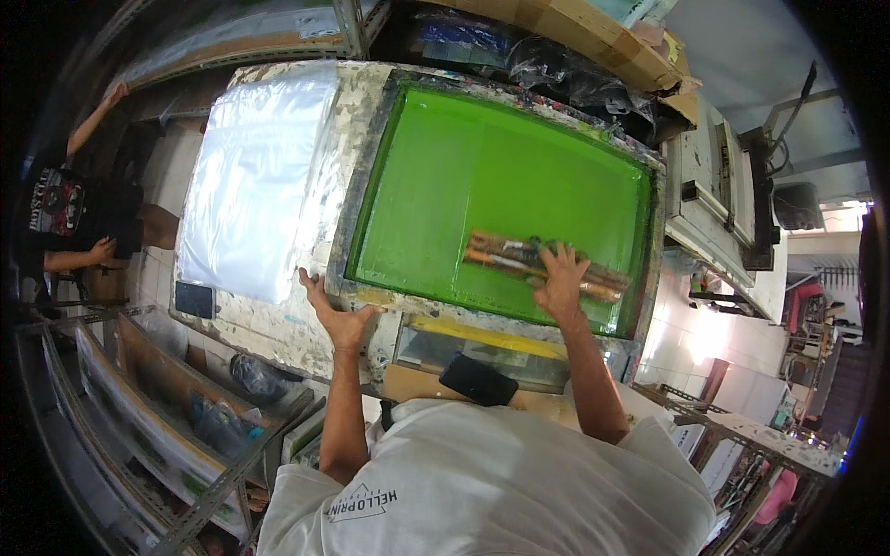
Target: The person performs screen printing on plastic bags by placing a bag on the workbench, lowering a screen over it, and using a squeegee to spread green ink across the screen.
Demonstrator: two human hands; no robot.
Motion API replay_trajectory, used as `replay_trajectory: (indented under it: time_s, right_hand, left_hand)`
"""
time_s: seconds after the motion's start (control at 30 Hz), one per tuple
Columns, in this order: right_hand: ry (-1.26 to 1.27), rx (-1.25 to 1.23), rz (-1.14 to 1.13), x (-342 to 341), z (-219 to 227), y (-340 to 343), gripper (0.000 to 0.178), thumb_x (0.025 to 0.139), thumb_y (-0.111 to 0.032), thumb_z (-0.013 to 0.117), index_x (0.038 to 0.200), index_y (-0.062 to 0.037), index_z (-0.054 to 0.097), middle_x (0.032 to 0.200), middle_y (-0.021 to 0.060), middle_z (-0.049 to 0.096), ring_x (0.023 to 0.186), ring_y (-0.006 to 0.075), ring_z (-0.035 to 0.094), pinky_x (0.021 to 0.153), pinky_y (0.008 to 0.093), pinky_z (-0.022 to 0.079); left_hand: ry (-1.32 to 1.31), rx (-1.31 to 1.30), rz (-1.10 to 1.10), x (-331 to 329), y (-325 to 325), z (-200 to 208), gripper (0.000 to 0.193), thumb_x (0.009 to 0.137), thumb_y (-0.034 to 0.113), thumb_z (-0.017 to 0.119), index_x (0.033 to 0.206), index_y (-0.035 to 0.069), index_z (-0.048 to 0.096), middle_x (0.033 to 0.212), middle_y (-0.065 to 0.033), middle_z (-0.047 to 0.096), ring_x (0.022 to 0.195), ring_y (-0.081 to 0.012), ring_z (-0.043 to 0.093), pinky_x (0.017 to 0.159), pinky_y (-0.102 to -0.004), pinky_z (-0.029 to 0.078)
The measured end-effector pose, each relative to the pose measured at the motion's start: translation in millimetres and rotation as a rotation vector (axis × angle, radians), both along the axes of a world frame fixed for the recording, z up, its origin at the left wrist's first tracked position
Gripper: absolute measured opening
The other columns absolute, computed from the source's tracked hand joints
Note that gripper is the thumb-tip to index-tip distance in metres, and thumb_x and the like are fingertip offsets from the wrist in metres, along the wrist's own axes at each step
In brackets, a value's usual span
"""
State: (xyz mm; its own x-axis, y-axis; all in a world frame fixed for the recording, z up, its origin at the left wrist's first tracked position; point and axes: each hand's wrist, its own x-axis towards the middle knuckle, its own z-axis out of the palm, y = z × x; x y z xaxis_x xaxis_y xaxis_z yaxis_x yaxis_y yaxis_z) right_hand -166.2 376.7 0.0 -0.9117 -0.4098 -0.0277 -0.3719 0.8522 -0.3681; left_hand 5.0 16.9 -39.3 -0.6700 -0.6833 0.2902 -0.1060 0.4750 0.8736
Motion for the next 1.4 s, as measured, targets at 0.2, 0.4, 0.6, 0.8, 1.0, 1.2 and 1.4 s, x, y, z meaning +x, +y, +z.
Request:
replay_trajectory:
  time_s: [0.2,0.4,0.6,0.8,1.0,1.2,1.4]
  right_hand:
    - [0.208,-0.033,0.018,-128.6,-30.2,-5.4,0.079,0.054,-0.026,0.063,0.131,-0.0084,0.053,0.142,0.0295,0.041,0.132,0.0545,0.034,0.104,0.0761,0.012]
    - [0.368,-0.139,0.011,-240.6,-42.4,-18.6,0.079,0.055,-0.024,0.059,0.132,-0.0088,0.053,0.145,0.0299,0.038,0.132,0.0561,0.032,0.105,0.0745,0.011]
    - [0.4,-0.061,0.094,-283.6,-21.7,-29.0,0.076,0.061,-0.026,0.061,0.135,-0.0096,0.053,0.139,0.0293,0.046,0.129,0.0529,0.038,0.102,0.0665,0.021]
    - [0.214,-0.049,0.187,-295.8,20.0,-24.9,0.06,0.064,-0.013,0.068,0.124,-0.0059,0.061,0.117,0.024,0.061,0.11,0.0387,0.055,0.089,0.0503,0.033]
    - [0.494,0.012,0.242,-252.3,2.9,-18.3,0.048,0.069,-0.007,0.066,0.116,-0.0101,0.065,0.098,0.0202,0.066,0.09,0.0392,0.06,0.077,0.0498,0.043]
    - [0.374,0.068,0.15,-146.8,31.5,-19.5,0.032,0.069,-0.005,0.062,0.1,-0.013,0.065,0.078,0.0175,0.062,0.075,0.0364,0.062,0.064,0.048,0.048]
    - [0.137,0.01,0.098,-8.1,116.3,-13.3,0.03,0.068,-0.003,0.064,0.097,-0.0095,0.064,0.084,0.0194,0.061,0.079,0.0405,0.059,0.069,0.0503,0.045]
  left_hand:
    - [0.011,-0.096,-0.016,1.0,-3.7,-5.4,0.125,0.048,0.065,0.085,0.144,0.004,0.033,0.157,-0.0225,0.018,0.142,-0.0386,0.024,0.112,-0.0522,0.027]
    - [0.095,0.019,-0.011,-0.6,-1.2,-9.5,0.112,0.054,0.055,0.09,0.141,0.005,0.04,0.157,-0.0221,0.02,0.143,-0.0358,0.022,0.115,-0.0501,0.02]
    - [0.196,0.188,-0.025,-7.1,4.4,-7.7,0.111,0.054,0.037,0.094,0.142,0.001,0.036,0.152,-0.02,0.03,0.138,-0.0327,0.033,0.113,-0.0455,0.029]
    - [0.12,0.304,-0.022,3.2,5.2,-7.6,0.109,0.054,0.02,0.093,0.141,-0.001,0.032,0.128,-0.0133,0.051,0.117,-0.0261,0.053,0.103,-0.0403,0.042]
    - [0.125,0.343,0.015,0.5,9.6,-1.8,0.113,0.05,0.024,0.096,0.14,-0.002,0.034,0.127,-0.0139,0.052,0.116,-0.0258,0.053,0.102,-0.0395,0.041]
    - [0.13,0.162,0.051,4.2,4.3,7.0,0.12,0.045,0.033,0.099,0.139,-0.002,0.034,0.127,-0.0144,0.051,0.117,-0.0254,0.051,0.102,-0.0396,0.041]
    - [0.23,0.226,0.031,-10.8,3.5,47.8,0.117,0.042,0.029,0.099,0.136,-0.003,0.036,0.124,-0.0132,0.052,0.116,-0.0246,0.05,0.099,-0.0379,0.042]
